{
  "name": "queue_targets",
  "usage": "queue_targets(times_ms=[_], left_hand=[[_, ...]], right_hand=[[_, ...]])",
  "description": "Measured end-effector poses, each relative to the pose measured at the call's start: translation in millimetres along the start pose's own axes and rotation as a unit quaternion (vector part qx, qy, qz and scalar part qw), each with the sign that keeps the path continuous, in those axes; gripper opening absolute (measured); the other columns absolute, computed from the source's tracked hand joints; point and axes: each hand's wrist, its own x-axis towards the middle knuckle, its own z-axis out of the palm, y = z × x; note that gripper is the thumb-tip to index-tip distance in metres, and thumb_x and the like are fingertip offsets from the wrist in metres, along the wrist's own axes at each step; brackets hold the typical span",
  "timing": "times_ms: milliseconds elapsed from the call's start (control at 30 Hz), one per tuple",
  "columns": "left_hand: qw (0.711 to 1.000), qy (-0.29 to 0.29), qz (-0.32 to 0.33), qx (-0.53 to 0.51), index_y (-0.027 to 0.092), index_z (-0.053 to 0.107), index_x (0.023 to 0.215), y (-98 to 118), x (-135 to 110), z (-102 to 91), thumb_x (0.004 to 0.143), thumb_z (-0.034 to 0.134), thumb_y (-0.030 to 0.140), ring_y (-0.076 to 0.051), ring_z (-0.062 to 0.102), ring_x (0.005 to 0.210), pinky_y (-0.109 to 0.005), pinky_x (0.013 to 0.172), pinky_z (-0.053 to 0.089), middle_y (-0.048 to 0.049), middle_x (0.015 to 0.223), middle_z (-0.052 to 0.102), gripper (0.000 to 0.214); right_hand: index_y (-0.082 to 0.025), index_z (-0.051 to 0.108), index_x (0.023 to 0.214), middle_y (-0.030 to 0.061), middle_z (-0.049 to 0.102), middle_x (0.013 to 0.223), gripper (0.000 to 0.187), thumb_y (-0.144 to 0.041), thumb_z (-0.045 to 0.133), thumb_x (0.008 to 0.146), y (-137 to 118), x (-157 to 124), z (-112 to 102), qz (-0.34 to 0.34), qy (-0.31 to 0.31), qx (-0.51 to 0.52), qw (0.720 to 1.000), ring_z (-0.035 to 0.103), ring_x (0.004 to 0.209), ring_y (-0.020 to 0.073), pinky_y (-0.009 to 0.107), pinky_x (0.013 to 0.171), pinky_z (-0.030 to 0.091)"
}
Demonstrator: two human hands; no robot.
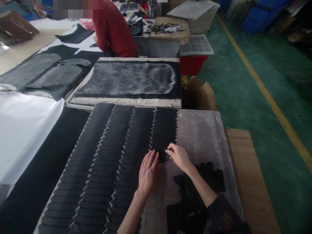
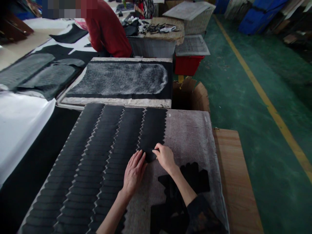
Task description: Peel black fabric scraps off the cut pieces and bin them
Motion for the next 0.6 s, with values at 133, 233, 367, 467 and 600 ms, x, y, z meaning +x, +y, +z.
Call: queue_targets(times_ms=[133,233,367,467,600], left_hand=[[1.0,-0.004,-0.001,0.002,0.02,0.042,0.144,0.3,-0.6,-0.5,0.093,0.052,0.022,-0.028,0.039,0.139,-0.048,0.113,0.038,-0.0103,0.15,0.043,0.052],[1.0,-0.007,0.003,0.005,0.019,0.041,0.145,0.0,-1.6,-0.5,0.093,0.052,0.022,-0.028,0.037,0.14,-0.048,0.113,0.038,-0.0104,0.151,0.042,0.052],[1.0,-0.003,0.005,0.004,0.019,0.043,0.144,0.1,-2.0,-0.1,0.093,0.053,0.021,-0.028,0.036,0.141,-0.049,0.114,0.037,-0.0102,0.151,0.043,0.052],[1.0,0.001,0.006,0.009,0.02,0.042,0.144,0.8,-1.5,0.1,0.093,0.053,0.022,-0.028,0.037,0.14,-0.049,0.113,0.038,-0.0098,0.151,0.043,0.052],[1.0,0.006,0.013,0.01,0.02,0.041,0.145,1.4,-0.9,0.6,0.093,0.052,0.023,-0.029,0.037,0.14,-0.05,0.112,0.039,-0.0102,0.15,0.044,0.053]], right_hand=[[-0.025,0.061,0.085,-0.0068,0.062,0.056,0.011,-0.034,0.057,0.088,5.1,1.0,2.3,-0.005,0.011,0.021,1.0,0.064,0.053,0.0108,0.019,0.057,0.037],[-0.025,0.06,0.084,-0.0077,0.061,0.056,0.013,-0.036,0.057,0.088,6.2,0.4,3.5,-0.003,0.012,0.036,0.999,0.064,0.052,0.0096,0.018,0.056,0.036],[-0.025,0.06,0.081,-0.0084,0.06,0.055,0.014,-0.036,0.057,0.088,5.8,-0.1,3.6,0.01,0.008,0.048,0.999,0.064,0.052,0.0091,0.018,0.055,0.035],[-0.025,0.06,0.082,-0.009,0.059,0.053,0.013,-0.036,0.057,0.088,6.0,0.1,3.4,0.02,0.003,0.056,0.998,0.063,0.051,0.0088,0.018,0.054,0.034],[-0.026,0.06,0.082,-0.0085,0.06,0.052,0.012,-0.036,0.057,0.088,5.9,1.0,3.8,0.024,0.004,0.038,0.999,0.063,0.053,0.0094,0.018,0.054,0.034]])
